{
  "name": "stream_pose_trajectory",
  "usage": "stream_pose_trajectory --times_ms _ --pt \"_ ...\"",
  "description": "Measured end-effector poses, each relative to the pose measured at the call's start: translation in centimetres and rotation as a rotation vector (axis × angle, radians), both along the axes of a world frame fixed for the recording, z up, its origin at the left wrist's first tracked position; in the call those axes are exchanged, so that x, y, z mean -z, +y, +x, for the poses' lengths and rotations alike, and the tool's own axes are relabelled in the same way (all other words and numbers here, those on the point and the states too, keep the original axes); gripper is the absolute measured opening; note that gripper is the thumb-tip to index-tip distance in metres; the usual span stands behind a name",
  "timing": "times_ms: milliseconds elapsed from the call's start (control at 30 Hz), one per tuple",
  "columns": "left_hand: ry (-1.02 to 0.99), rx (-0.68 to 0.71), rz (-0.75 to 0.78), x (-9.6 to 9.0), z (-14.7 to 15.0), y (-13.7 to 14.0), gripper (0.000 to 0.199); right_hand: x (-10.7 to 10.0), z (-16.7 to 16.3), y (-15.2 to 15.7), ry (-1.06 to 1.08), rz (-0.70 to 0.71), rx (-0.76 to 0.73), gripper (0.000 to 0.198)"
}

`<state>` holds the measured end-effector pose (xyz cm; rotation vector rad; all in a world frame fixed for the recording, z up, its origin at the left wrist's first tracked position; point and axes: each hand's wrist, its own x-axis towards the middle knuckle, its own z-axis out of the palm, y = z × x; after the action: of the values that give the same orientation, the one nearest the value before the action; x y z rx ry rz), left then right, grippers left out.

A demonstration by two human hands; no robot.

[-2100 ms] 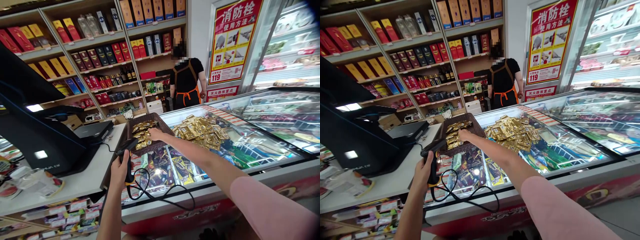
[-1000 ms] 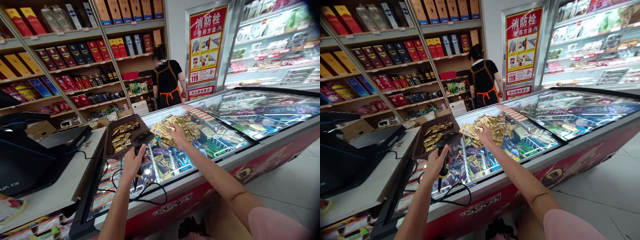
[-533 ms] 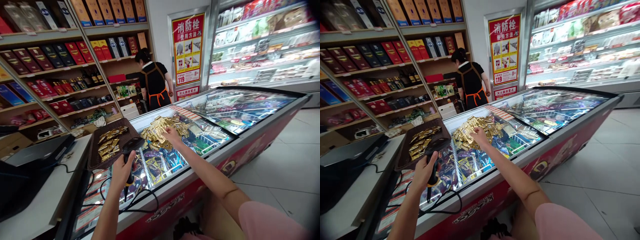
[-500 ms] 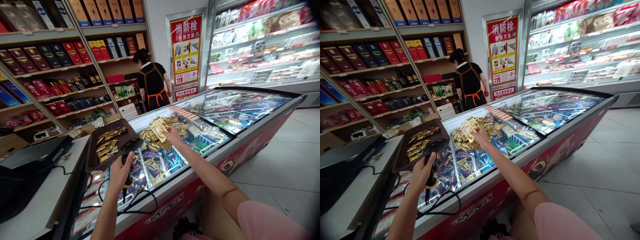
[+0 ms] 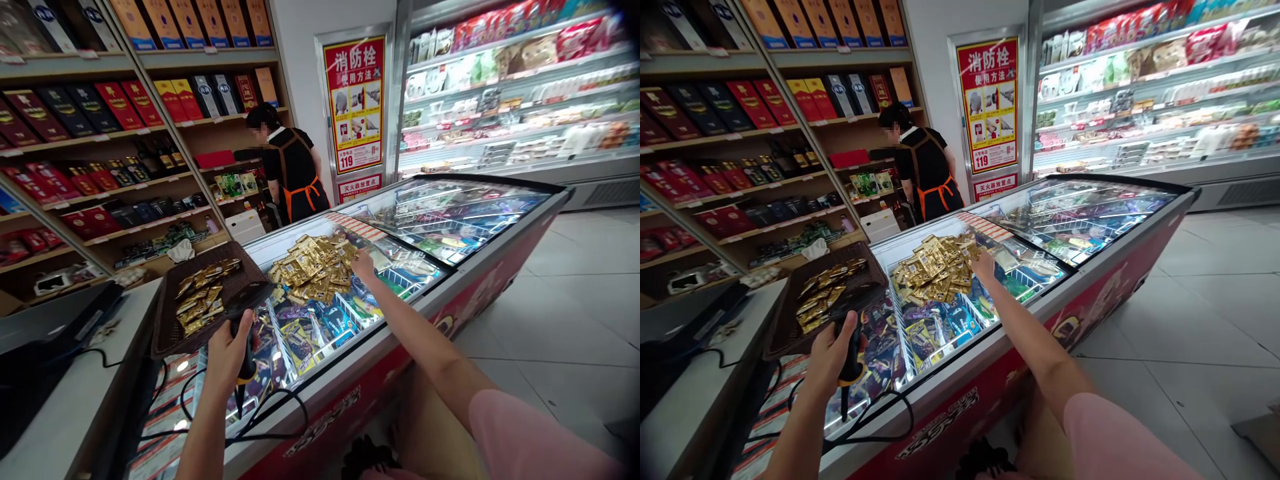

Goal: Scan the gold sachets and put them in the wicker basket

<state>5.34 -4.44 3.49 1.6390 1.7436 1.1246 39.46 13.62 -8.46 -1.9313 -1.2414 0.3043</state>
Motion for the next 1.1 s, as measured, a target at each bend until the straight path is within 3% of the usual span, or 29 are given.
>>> stream_pose_trajectory --times_ms 267,433,533,667,800,933,1100 --pt "-0.127 -0.042 0.002 0.0 -0.3 0.1 0.055 0.7 -0.5 -0.4 -0.117 0.047 0.018 0.028" --pt "-0.222 -0.084 -0.013 0.6 -3.2 -0.2 0.057 -0.1 -1.2 -1.8 -0.183 0.146 0.024 0.036" --pt "-0.279 -0.17 0.002 0.7 -5.6 -0.8 0.057 -1.3 -3.3 -2.3 -0.219 0.212 -0.03 0.037" --pt "-0.338 -0.281 0.016 0.8 -8.7 -1.9 0.059 -3.8 -9.6 -2.6 -0.281 0.268 -0.238 0.033" --pt "-0.365 -0.351 0.001 1.2 -11.1 -3.0 0.062 -6.2 -18.8 -2.9 -0.329 0.249 -0.523 0.027" --pt "-0.359 -0.413 -0.002 2.1 -12.9 -3.8 0.064 -8.2 -27.9 -2.7 -0.349 0.12 -0.763 0.024" --pt "-0.336 -0.405 0.006 2.6 -14.1 -4.6 0.063 -9.5 -36.3 -1.3 -0.336 -0.176 -0.914 0.031"
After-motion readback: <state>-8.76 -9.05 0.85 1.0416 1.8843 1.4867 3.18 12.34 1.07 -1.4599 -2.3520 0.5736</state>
